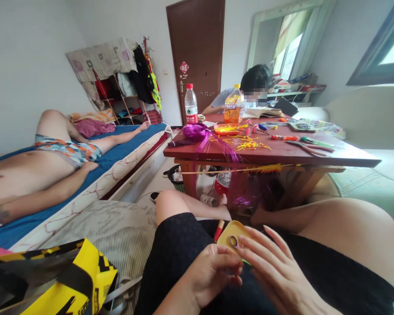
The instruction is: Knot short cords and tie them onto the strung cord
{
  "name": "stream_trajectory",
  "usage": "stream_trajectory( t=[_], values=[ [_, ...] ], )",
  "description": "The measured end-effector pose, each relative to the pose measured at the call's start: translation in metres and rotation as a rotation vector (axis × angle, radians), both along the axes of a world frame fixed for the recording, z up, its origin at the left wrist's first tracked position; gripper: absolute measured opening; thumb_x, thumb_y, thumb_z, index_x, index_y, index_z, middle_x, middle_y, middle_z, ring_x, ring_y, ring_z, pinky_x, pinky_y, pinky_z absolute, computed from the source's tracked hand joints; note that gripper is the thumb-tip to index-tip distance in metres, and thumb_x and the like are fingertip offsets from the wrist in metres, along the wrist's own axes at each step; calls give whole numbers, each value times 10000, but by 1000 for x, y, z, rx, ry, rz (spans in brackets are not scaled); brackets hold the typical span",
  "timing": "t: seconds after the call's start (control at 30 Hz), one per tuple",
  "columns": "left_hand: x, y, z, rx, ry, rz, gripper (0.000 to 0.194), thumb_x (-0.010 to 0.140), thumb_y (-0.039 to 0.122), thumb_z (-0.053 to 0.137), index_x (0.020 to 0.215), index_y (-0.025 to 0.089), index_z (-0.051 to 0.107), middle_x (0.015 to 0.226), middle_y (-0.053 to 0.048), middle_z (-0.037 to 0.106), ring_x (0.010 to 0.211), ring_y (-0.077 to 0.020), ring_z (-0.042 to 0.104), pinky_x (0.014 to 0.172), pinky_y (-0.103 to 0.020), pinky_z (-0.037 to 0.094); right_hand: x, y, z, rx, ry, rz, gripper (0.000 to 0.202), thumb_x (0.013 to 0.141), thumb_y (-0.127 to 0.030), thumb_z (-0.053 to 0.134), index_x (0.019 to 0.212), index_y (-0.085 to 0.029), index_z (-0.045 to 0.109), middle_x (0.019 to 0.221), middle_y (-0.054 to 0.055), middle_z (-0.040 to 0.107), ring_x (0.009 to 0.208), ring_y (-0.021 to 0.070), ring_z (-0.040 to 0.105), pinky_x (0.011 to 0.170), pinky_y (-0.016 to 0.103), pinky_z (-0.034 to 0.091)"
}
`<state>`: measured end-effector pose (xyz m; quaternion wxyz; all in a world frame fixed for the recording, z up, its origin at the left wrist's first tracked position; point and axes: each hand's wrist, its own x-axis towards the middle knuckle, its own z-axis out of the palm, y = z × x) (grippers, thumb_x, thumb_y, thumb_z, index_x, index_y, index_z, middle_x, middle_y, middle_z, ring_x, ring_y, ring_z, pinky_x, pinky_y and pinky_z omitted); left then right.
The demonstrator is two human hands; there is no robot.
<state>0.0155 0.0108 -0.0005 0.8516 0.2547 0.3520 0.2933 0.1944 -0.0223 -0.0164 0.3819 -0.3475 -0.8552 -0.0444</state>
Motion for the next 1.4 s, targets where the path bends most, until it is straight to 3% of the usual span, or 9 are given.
stream_trajectory(
  t=[0.2, 0.33, 0.5, 0.63, 0.8, 0.93, 1.03, 1.17, 1.4],
  values=[
    [3, 1, 6, 72, 2, 75, 139, 540, 150, 717, 645, 72, 668, 556, -11, 562, 519, -75, 489, 556, -217, 376, -9, 8, 0, 11, -124, 104, 548, 831, -107, 401, 1366, -151, 291, 1298, 91, 486, 1206, 206, 429, 1044, 375, 301],
    [5, 5, 11, 67, 53, 142, 71, 507, 101, 668, 574, 88, 651, 533, -7, 575, 485, -73, 490, 551, -219, 371, -3, 10, 29, -85, -169, 220, 558, 805, -79, 429, 1351, -129, 328, 1268, 112, 495, 1161, 222, 470, 978, 340, 404],
    [7, 9, 18, 2, -33, -130, 88, 482, 64, 569, 536, 95, 631, 463, 9, 551, 416, -75, 484, 531, -235, 376, 11, 20, 79, -324, -368, 496, 448, 820, -94, 490, 1257, -193, 473, 1218, 81, 527, 1147, 242, 470, 1003, 364, 387],
    [8, 12, 22, -9, -92, -205, 95, 484, 65, 553, 531, 112, 621, 471, 14, 559, 426, -85, 512, 538, -238, 389, 14, 25, 90, -547, -422, 534, 353, 851, -169, 458, 1191, -228, 537, 1214, 51, 534, 1161, 241, 457, 1008, 410, 384],
    [6, 14, 29, 53, -37, -122, 71, 472, 91, 581, 521, 122, 622, 442, 25, 541, 419, -85, 486, 554, -245, 385, 12, 27, 81, -278, -261, 483, 377, 852, -150, 437, 1218, -172, 524, 1166, 92, 586, 1082, 246, 550, 959, 353, 429],
    [5, 16, 38, 246, 106, -48, 68, 490, 89, 565, 494, 121, 625, 462, 11, 560, 470, -76, 458, 557, -213, 332, 3, 30, 75, -320, -100, 308, 329, 832, -129, 447, 1091, -222, 628, 864, 59, 733, 766, 202, 680, 745, 289, 527],
    [6, 18, 45, 398, 201, -32, 73, 513, 90, 569, 500, 125, 631, 486, 7, 571, 516, -87, 459, 588, -216, 329, -7, 32, 72, -461, 134, 153, 229, 814, -186, 498, 900, -251, 700, 633, 17, 703, 522, 160, 628, 517, 243, 489],
    [7, 22, 48, 524, 315, -31, 53, 565, 146, 610, 512, 151, 611, 551, 17, 534, 553, -107, 456, 597, -237, 344, -15, 35, 69, -692, 360, 34, 146, 762, -260, 574, 766, -245, 719, 603, 7, 686, 499, 156, 601, 470, 231, 433],
    [8, 10, 40, 1319, 768, 137, 171, 718, 42, 497, 605, 151, 563, 803, -24, 463, 767, -138, 471, 713, -253, 396, -23, 41, 65, -880, 515, -25, 161, 774, -277, 541, 673, -187, 627, 487, -22, 590, 426, 132, 552, 426, 222, 401]
  ],
)
